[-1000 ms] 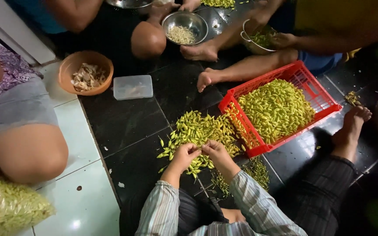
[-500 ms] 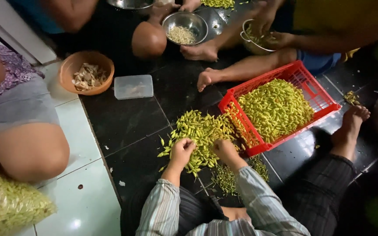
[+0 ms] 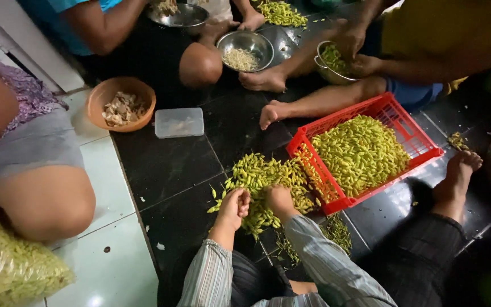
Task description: Sorting green flower buds by hand to remove stems and debris on a tiled floor.
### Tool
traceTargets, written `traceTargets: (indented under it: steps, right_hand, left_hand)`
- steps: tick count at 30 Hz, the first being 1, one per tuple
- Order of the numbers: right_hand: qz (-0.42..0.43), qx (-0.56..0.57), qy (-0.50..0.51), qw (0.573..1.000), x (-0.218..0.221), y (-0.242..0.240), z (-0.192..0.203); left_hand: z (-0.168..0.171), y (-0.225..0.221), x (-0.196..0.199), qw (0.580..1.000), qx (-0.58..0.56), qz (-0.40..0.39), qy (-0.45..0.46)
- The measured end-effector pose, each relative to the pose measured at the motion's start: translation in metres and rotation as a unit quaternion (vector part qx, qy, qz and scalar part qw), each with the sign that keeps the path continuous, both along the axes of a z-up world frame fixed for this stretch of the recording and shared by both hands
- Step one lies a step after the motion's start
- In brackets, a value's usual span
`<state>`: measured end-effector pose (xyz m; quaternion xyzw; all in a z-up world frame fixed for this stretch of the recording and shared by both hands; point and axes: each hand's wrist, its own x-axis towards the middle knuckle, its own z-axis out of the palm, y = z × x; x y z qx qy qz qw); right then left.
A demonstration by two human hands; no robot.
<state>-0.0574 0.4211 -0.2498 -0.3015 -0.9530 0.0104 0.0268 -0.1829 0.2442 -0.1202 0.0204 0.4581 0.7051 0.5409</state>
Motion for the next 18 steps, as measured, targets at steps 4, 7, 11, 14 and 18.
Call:
traceTargets:
  steps: [4,7,11,14,18]
  right_hand:
    - [-0.023,-0.06,-0.017,0.998,0.01,0.005,-0.006]
    - [-0.013,-0.067,-0.077,0.995,0.008,-0.001,0.009]
    - [-0.004,-0.12,-0.059,0.991,0.013,-0.014,0.043]
    - [-0.049,-0.261,0.115,0.957,0.016,-0.03,0.087]
    - [-0.16,-0.602,0.429,0.654,0.011,-0.077,0.157]
  left_hand:
    - [0.009,0.002,0.004,0.997,-0.045,0.034,0.047]
    - [-0.005,0.006,0.007,0.995,-0.057,0.04,0.068]
    - [-0.018,0.005,0.007,0.991,-0.079,0.04,0.104]
    - [-0.054,0.014,0.009,0.962,-0.157,-0.02,0.223]
    - [-0.047,0.012,0.018,0.883,-0.175,-0.135,0.415]
